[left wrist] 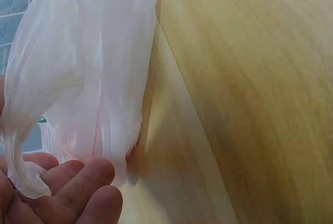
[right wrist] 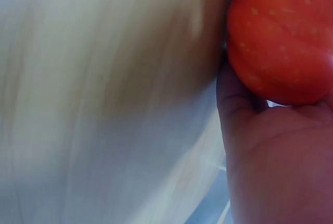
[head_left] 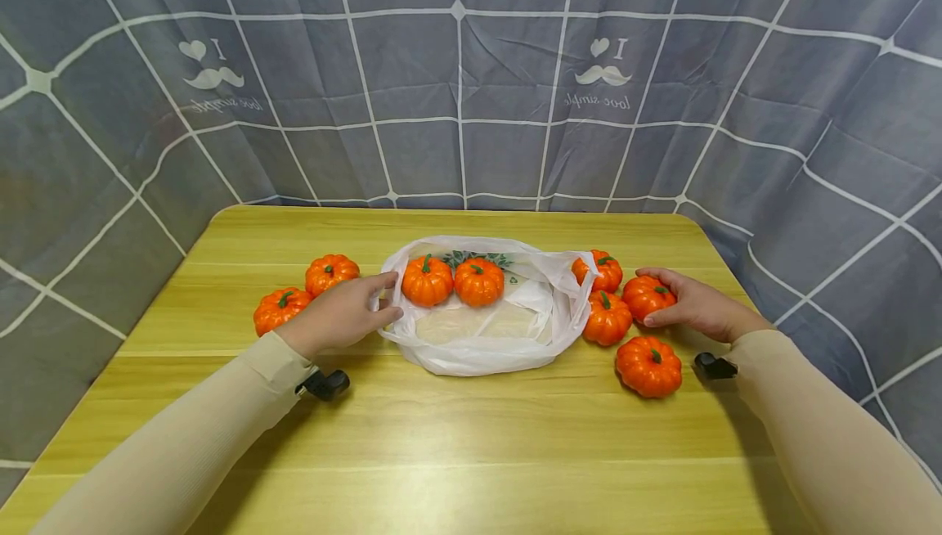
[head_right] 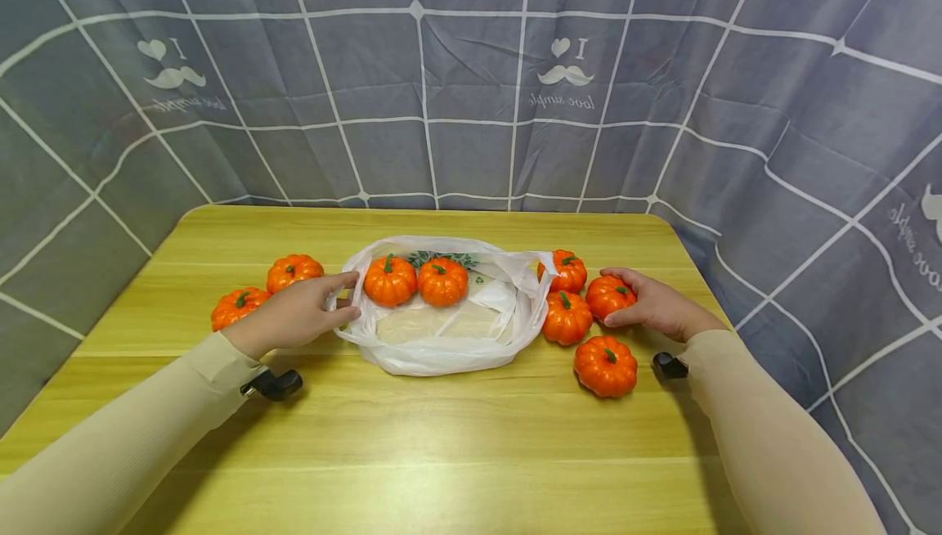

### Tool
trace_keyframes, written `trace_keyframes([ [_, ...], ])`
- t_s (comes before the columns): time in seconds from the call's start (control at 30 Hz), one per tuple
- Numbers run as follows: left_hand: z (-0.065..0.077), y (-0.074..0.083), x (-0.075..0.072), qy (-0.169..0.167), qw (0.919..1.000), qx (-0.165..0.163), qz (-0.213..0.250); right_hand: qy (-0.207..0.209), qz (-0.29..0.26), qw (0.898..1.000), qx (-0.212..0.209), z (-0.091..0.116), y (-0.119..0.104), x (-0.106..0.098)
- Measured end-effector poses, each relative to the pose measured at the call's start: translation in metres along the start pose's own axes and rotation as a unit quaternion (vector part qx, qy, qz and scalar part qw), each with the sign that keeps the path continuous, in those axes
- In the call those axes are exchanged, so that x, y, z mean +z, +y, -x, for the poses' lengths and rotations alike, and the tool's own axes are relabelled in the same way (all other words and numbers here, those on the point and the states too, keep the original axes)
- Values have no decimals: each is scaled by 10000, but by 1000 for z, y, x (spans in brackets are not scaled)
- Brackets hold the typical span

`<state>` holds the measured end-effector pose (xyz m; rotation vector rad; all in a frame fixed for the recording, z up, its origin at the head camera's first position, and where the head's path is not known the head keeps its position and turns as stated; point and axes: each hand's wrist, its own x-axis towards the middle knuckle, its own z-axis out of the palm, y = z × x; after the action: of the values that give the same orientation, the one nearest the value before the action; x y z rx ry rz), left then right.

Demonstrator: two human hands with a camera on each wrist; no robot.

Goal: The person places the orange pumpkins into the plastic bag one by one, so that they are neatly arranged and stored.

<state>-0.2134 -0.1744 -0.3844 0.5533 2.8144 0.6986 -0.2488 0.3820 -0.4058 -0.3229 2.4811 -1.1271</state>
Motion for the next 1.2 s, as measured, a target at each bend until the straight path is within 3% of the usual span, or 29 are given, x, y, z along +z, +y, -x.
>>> trace_keyframes([
  [0.4,-1,0,1,-33,9999,-55,81,371,91,9993,26,12,-6,-14],
  [0.6,-1,1,0,-38,9998,-141,114,698,567,9959,46,15,-23,-24],
  [0.9,-2,1,0,40,10000,50,-64,923,460,9945,-191,14,-57,-32],
  [1.2,-3,0,0,20,9999,59,-93,957,350,9933,-544,10,-105,-26],
])
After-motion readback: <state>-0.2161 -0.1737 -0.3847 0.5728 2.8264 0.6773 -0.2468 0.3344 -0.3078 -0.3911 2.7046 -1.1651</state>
